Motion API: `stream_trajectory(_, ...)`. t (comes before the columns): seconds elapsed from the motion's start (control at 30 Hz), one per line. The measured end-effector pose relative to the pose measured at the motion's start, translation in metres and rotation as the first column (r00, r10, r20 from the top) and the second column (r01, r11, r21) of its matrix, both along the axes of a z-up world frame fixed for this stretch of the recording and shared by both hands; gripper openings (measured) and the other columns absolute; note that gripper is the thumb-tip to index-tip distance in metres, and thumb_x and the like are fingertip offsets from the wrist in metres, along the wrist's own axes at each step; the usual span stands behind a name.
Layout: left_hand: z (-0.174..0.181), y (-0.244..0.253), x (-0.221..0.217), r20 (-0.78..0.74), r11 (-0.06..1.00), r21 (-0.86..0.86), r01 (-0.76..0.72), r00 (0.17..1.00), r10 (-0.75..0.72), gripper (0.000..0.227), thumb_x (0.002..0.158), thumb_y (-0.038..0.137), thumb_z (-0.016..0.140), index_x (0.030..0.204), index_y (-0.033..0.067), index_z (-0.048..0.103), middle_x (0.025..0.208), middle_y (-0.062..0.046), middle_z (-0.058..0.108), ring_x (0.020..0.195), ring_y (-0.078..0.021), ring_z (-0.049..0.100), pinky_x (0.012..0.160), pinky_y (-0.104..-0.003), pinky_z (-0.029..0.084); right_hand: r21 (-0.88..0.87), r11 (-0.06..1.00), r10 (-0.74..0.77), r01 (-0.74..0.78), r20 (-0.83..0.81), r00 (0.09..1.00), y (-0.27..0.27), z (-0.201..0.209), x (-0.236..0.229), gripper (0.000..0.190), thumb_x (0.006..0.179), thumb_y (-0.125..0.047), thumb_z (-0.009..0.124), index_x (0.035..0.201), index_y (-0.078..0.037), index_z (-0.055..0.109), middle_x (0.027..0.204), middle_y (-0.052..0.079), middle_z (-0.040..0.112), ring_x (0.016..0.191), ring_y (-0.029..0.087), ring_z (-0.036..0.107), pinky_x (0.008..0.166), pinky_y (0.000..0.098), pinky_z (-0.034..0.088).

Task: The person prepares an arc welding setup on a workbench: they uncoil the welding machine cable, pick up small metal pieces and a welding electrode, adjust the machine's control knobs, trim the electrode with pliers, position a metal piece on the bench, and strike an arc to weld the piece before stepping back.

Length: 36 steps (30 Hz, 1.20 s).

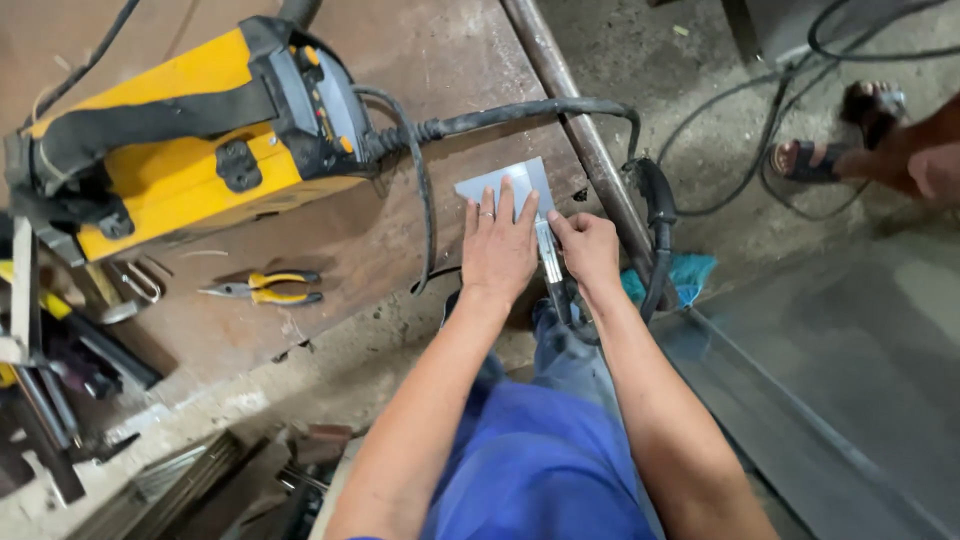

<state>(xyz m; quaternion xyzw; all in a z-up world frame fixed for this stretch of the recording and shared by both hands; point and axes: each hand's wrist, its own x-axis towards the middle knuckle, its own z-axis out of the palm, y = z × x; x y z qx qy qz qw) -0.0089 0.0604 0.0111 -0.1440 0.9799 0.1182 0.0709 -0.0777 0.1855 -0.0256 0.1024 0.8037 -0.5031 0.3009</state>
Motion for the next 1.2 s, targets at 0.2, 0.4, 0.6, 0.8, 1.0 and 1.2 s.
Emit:
stream_trajectory(0.2,-0.012,0.016,-0.005,-0.082,0.989,0.035,-0.141,0.986,0.144,0.049,0.097,0.036,0.057,0.144,0.0210,0.057,0.158,-0.022,0.041,0.146,-0.0453,0.039,0.120,-0.057,0.026,-0.062,0.997,0.046,-0.043,0.056,0.997,0.007,-0.015,-0.005,0.043,0.092,-0.031,0.079,0.068,0.002,0.066,0.060,0.002,0.058,0.054,0.010,0.046,0.048,0.0306,0.036)
stream_trajectory(0.4,-0.022,0.012,-0.004,-0.097,0.993,0.064,-0.099,0.990,0.105,0.048,0.103,0.043,0.048,0.142,0.0174,0.059,0.154,-0.033,0.042,0.142,-0.0560,0.036,0.119,-0.062,0.024,-0.112,0.992,0.065,-0.063,0.019,0.998,0.012,-0.035,-0.004,0.044,0.094,-0.027,0.077,0.066,0.002,0.063,0.061,0.004,0.059,0.055,0.009,0.049,0.048,0.0303,0.038)
stream_trajectory(0.6,-0.026,0.010,-0.010,-0.023,0.999,0.011,-0.052,0.998,0.053,0.050,0.104,0.039,0.042,0.141,0.0108,0.059,0.150,-0.038,0.041,0.141,-0.0588,0.036,0.119,-0.065,0.020,0.304,0.894,0.423,-0.328,-0.332,0.843,0.018,-0.011,-0.018,0.027,0.089,-0.028,0.080,0.090,-0.001,0.078,0.072,0.016,0.072,0.063,0.026,0.070,0.060,0.0385,0.053)
stream_trajectory(0.8,-0.024,0.022,-0.011,0.015,0.996,-0.007,-0.093,0.996,0.093,0.047,0.103,0.034,0.042,0.141,0.0133,0.061,0.152,-0.034,0.043,0.141,-0.0558,0.038,0.120,-0.064,0.017,0.284,0.856,0.513,-0.431,-0.562,0.649,0.004,0.023,-0.072,0.030,0.091,-0.032,0.080,0.096,-0.003,0.079,0.082,0.015,0.074,0.074,0.030,0.074,0.068,0.0399,0.056)
stream_trajectory(1.0,-0.007,0.026,-0.017,0.084,0.982,0.000,-0.191,0.978,0.190,0.045,0.104,0.039,0.044,0.141,0.0209,0.061,0.154,-0.027,0.043,0.144,-0.0504,0.036,0.120,-0.064,0.015,0.421,0.728,0.684,-0.541,-0.395,0.613,-0.025,0.017,-0.102,0.051,0.082,-0.049,0.088,0.078,0.000,0.072,0.076,0.017,0.071,0.071,0.034,0.072,0.065,0.0439,0.056)
stream_trajectory(1.2,-0.006,0.029,-0.021,0.102,0.967,0.003,-0.255,0.962,0.253,0.044,0.101,0.040,0.047,0.140,0.0244,0.062,0.155,-0.021,0.044,0.145,-0.0441,0.035,0.118,-0.066,0.013,0.596,0.627,0.769,-0.502,-0.371,0.520,-0.037,0.012,-0.107,0.058,0.073,-0.061,0.090,0.073,-0.007,0.071,0.075,0.016,0.073,0.071,0.036,0.071,0.062,0.0476,0.055)
